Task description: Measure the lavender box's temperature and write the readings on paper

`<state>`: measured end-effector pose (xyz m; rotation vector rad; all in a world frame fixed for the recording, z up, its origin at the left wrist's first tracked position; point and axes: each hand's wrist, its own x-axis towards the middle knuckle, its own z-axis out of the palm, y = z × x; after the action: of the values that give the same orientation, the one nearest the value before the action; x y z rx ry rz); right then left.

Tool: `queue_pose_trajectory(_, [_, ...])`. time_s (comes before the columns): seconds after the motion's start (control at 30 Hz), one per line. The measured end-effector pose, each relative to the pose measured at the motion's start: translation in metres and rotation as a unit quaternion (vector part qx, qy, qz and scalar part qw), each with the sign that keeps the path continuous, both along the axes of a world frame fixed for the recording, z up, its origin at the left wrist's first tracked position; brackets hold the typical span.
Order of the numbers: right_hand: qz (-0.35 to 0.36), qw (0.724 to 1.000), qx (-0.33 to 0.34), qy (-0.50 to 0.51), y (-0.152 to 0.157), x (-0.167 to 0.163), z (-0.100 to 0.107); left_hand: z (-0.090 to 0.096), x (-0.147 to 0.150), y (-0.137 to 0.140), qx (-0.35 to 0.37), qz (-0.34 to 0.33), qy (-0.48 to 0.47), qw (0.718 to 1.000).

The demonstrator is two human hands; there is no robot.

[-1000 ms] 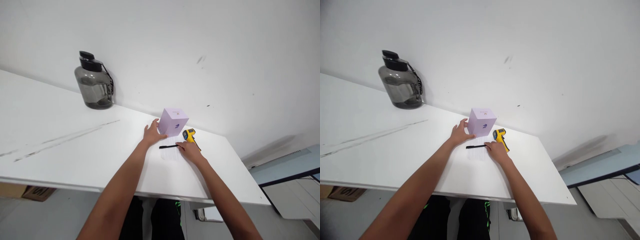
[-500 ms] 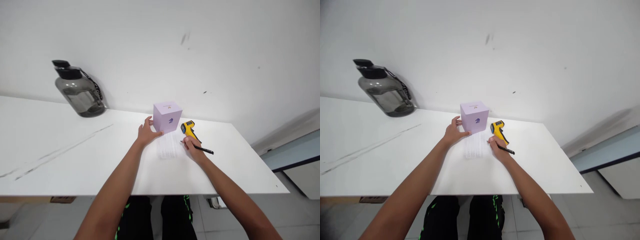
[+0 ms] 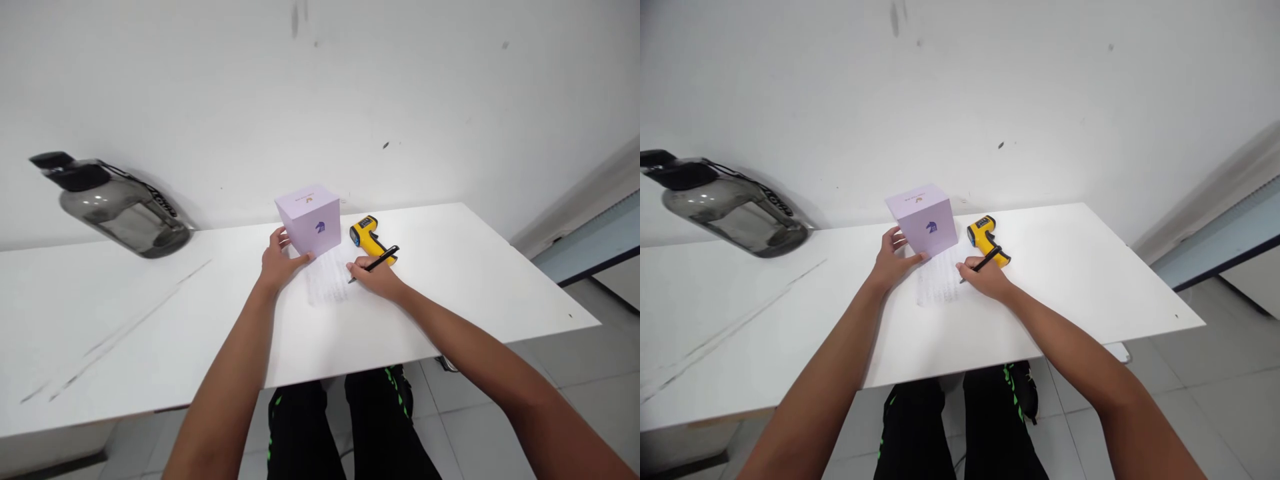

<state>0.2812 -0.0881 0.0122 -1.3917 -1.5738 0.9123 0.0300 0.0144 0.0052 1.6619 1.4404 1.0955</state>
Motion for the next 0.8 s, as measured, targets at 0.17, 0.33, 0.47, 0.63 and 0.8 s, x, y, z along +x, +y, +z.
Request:
queue_pose_trajectory(0.17, [0.014,1.0,0.008,-0.002,0.0003,-0.0004,0.0019,-0.0011,-0.0006,0.0012,0.0,-0.003,-0.001,1.0])
queue_pose_trajectory(0.33, [0.02,1.0,0.0,0.002,-0.0007,-0.0013,0.0045,-0.0021,-0.0006,0.0017,0.001,-0.007,-0.009,1.0])
queue_pose_trajectory(0.47, [0.024,1.0,-0.018,-0.001,-0.0012,-0.0005,0.0049,-0.0007,0.0007,0.0008,0.002,-0.001,-0.005,1.0])
queue_pose_trajectory(0.63, [0.01,1.0,-0.008,-0.002,-0.0002,0.0008,0.0042,0.0025,0.0018,-0.0013,-0.002,-0.002,0.0,1.0])
queue_pose_trajectory(0.8, [0.004,1.0,-0.001,-0.008,-0.0005,0.0001,0.0028,0.0037,0.0023,-0.0028,0.002,-0.005,0.002,1.0])
